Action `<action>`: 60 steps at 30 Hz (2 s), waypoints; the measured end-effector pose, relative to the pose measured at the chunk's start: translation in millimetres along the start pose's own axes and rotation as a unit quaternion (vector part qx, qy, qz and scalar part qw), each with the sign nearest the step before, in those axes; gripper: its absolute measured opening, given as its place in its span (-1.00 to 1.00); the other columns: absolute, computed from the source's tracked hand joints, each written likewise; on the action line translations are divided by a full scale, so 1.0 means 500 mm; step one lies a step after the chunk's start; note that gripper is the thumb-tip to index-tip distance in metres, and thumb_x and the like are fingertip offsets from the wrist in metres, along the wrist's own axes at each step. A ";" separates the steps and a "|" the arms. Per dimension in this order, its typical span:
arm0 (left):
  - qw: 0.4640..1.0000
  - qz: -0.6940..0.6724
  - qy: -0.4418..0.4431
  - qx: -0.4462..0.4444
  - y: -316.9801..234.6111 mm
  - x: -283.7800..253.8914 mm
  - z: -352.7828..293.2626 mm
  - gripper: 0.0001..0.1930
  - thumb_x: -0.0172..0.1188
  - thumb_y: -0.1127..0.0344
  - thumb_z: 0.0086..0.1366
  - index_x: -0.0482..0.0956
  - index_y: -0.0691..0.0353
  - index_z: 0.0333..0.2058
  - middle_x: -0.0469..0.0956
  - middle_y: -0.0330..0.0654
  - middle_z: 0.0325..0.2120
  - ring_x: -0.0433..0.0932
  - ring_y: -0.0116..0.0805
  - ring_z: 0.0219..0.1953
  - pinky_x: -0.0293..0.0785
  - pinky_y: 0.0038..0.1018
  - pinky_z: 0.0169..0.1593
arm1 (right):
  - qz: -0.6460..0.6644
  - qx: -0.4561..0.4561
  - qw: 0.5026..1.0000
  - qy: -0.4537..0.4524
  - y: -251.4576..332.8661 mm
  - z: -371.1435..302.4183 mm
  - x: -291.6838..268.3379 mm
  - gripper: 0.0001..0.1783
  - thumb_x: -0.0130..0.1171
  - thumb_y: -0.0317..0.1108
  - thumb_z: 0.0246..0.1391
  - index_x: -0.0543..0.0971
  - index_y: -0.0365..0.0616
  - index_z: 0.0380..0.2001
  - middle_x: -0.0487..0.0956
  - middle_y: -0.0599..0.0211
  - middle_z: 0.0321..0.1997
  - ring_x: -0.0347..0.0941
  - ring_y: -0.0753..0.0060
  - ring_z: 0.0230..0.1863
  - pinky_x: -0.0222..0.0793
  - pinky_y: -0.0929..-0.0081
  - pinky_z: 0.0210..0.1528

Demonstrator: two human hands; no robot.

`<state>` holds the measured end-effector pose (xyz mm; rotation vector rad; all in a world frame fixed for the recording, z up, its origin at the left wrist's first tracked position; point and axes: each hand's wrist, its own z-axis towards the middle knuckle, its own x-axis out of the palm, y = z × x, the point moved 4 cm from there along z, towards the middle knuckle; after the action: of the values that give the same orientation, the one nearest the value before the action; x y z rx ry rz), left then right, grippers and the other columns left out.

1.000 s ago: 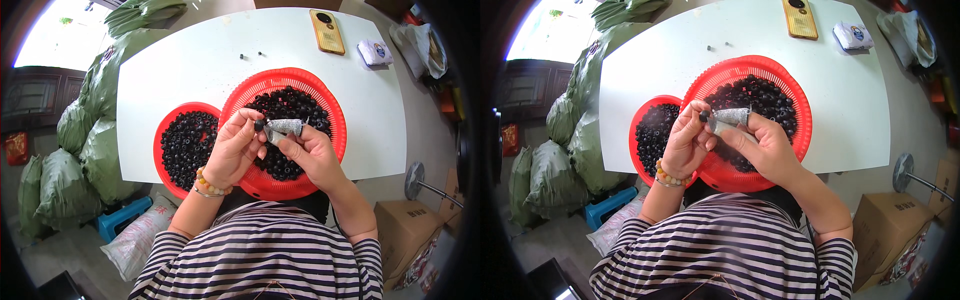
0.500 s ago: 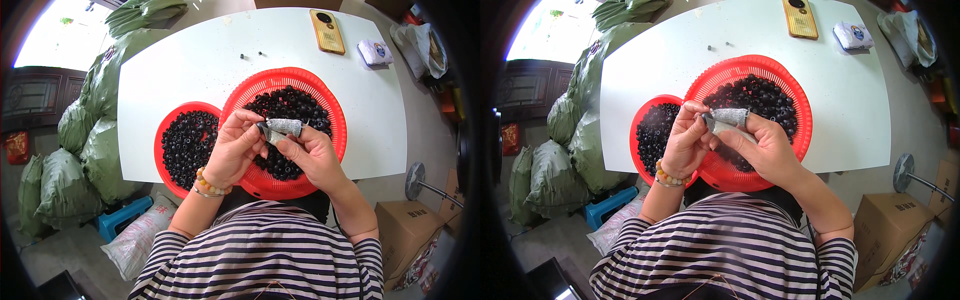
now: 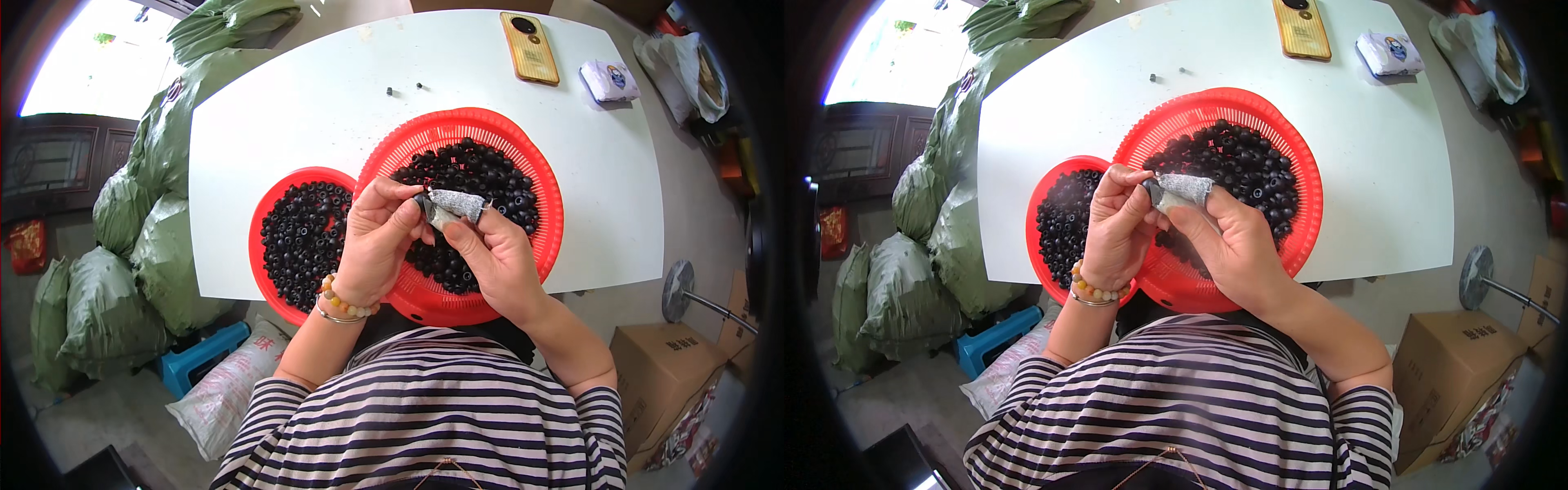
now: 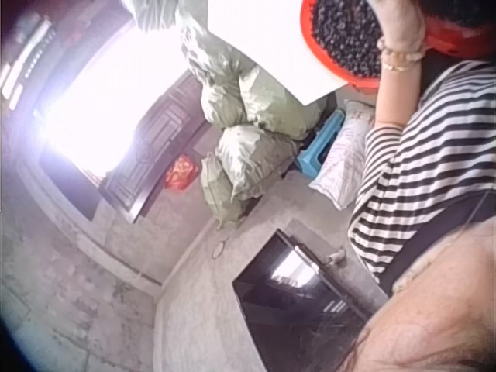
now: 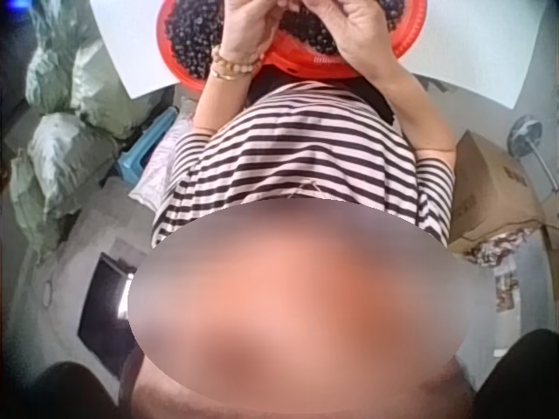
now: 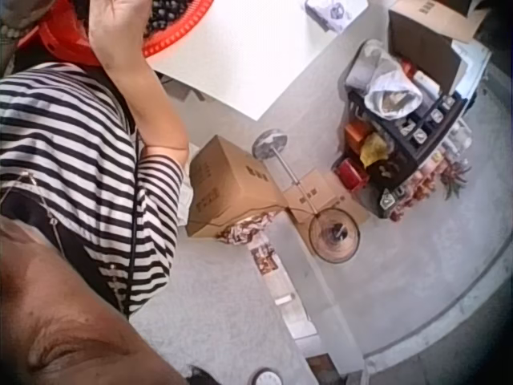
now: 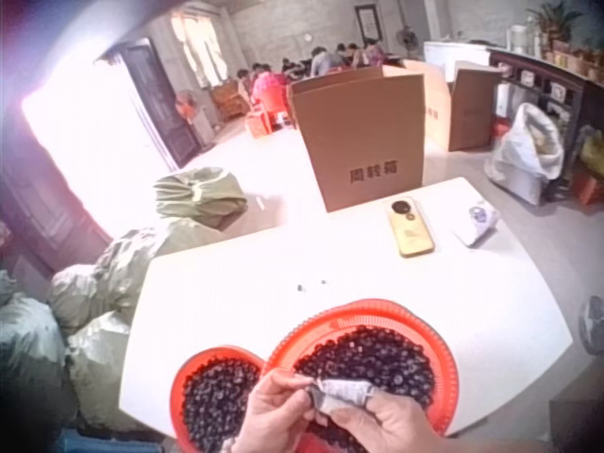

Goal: Inspecting and sorting small black plastic components between two red baskets.

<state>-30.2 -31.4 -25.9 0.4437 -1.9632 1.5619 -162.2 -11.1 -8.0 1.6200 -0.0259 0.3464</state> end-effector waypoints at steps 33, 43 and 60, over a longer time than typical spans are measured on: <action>0.997 -0.052 0.012 -0.052 0.015 0.002 -0.002 -0.91 -0.02 0.46 0.19 0.34 0.23 -0.30 0.41 -0.25 -0.52 0.38 -0.58 -0.54 0.43 -0.60 -0.42 | 0.046 0.054 0.997 0.032 0.008 0.010 -0.010 -0.79 -0.07 -0.35 0.11 0.42 -0.24 -0.25 0.47 0.45 -0.41 0.34 0.74 -0.37 0.26 0.76 -0.30; 0.992 -0.090 0.040 -0.084 0.020 0.015 -0.007 -0.92 -0.03 0.41 0.21 0.35 0.21 -0.31 0.41 -0.20 -0.50 0.35 -0.57 -0.55 0.42 -0.59 -0.44 | 0.144 0.068 0.987 0.002 0.013 0.031 -0.010 -0.76 -0.03 -0.25 0.10 0.37 -0.20 -0.26 0.41 0.49 -0.45 0.26 0.79 -0.42 0.20 0.78 -0.39; 0.928 0.370 -0.049 -0.007 -0.138 -0.110 -0.069 -0.82 0.06 0.29 0.17 0.45 0.32 -0.44 0.32 -0.34 -0.59 0.29 -0.62 -0.58 0.31 -0.64 -0.52 | 0.031 0.119 0.990 0.066 -0.002 0.020 -0.034 -0.67 0.04 -0.33 0.05 0.36 -0.24 -0.12 0.44 0.43 -0.18 0.31 0.67 -0.14 0.20 0.67 -0.07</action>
<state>61.1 -21.5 -2.5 -0.2834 -2.3687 1.9819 -176.3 -24.1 -13.3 1.8316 0.0674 0.5195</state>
